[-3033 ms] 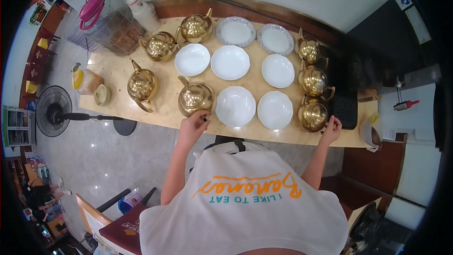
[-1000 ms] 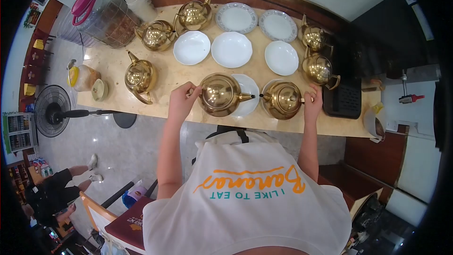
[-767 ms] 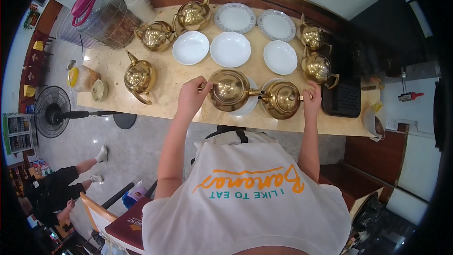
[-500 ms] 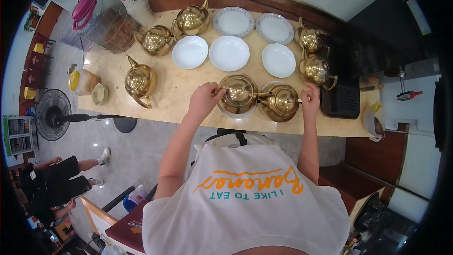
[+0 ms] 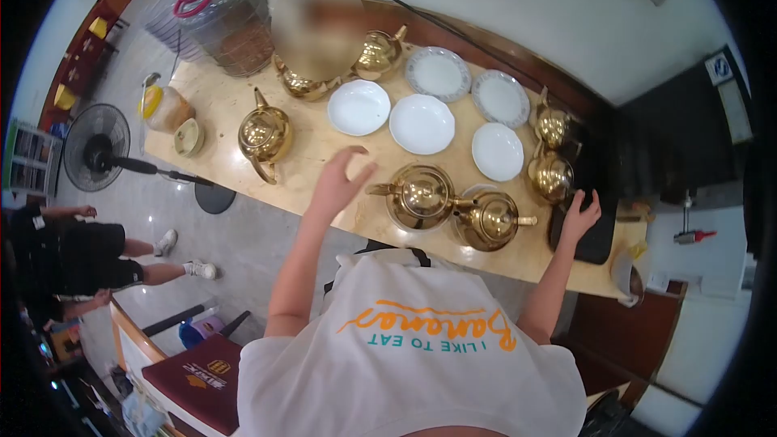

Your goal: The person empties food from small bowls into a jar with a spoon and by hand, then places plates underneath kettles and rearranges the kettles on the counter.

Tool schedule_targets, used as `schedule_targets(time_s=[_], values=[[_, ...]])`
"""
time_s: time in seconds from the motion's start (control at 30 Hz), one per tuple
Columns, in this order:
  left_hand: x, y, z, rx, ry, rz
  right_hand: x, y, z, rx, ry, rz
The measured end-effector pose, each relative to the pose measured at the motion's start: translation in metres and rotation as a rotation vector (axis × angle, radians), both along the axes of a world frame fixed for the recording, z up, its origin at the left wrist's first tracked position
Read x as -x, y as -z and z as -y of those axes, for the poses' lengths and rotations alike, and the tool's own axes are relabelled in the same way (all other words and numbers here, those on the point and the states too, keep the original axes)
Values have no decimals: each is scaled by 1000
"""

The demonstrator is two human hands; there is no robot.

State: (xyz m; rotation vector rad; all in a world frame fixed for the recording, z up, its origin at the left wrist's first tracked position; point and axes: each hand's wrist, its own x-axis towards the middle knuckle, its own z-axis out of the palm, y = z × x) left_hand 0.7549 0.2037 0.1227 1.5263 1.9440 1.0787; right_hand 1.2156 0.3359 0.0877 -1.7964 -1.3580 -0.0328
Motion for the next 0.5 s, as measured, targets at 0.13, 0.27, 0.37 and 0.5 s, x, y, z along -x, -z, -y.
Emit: schedule_targets(time_s=[0.13, 0.27, 0.37, 0.5], values=[[60, 10, 6, -168, -471, -539, -41, 48, -29, 191, -97, -135], [89, 29, 20, 28, -883, -641, -46, 60, -33, 192, -193, -258], [113, 48, 34, 94, -855, -287, -42, 48, -29, 254, -125, -236], [128, 81, 36, -236, -925, 89, -47, 49, -32, 299, -106, -183]])
